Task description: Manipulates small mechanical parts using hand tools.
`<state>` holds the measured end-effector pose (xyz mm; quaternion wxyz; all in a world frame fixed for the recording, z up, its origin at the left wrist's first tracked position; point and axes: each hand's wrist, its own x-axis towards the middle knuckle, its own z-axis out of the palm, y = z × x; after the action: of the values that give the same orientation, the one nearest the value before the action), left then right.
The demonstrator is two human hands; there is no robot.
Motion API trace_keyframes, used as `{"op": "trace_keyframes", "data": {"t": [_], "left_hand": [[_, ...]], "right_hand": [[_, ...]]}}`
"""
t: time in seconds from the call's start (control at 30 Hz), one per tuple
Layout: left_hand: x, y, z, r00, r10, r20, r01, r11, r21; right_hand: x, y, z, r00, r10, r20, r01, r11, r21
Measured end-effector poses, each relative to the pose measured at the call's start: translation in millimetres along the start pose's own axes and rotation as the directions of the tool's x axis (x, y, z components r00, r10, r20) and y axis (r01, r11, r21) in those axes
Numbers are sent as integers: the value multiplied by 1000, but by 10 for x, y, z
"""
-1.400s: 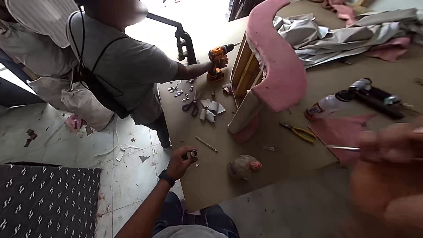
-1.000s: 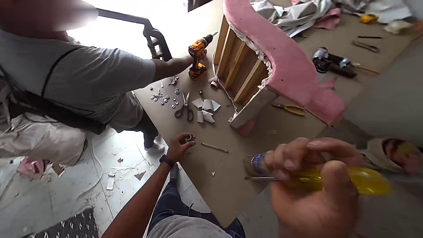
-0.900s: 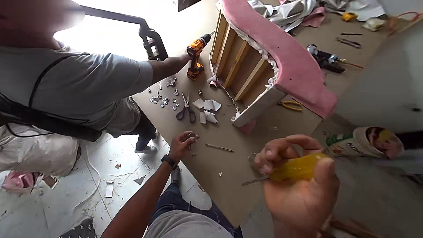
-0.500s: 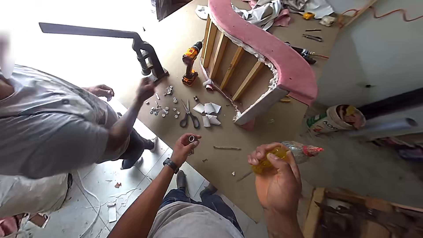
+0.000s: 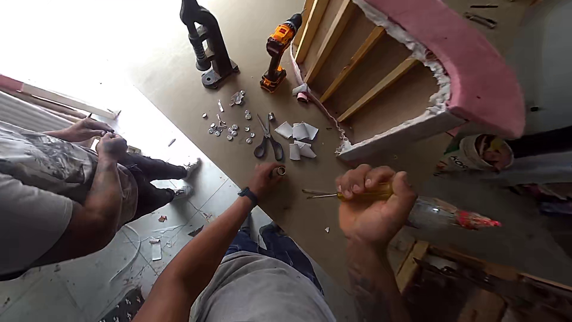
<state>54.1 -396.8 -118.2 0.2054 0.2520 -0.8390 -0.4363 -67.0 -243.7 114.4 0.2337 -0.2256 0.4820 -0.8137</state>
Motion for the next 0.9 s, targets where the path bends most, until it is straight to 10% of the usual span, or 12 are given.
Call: {"op": "trace_keyframes", "data": {"t": [0.27, 0.53, 0.9], "left_hand": [[350, 216, 30, 993, 82, -90, -76, 995, 67], [114, 1072, -355, 987, 147, -67, -160, 943, -291], [-150, 1413, -647, 926, 280, -254, -308, 948, -77]], "right_hand": [[133, 41, -76, 995, -82, -64, 79, 996, -47], [122, -563, 132, 957, -287, 40, 288, 958, -2], [-179, -811, 583, 880, -354, 315, 313, 933, 177]]}}
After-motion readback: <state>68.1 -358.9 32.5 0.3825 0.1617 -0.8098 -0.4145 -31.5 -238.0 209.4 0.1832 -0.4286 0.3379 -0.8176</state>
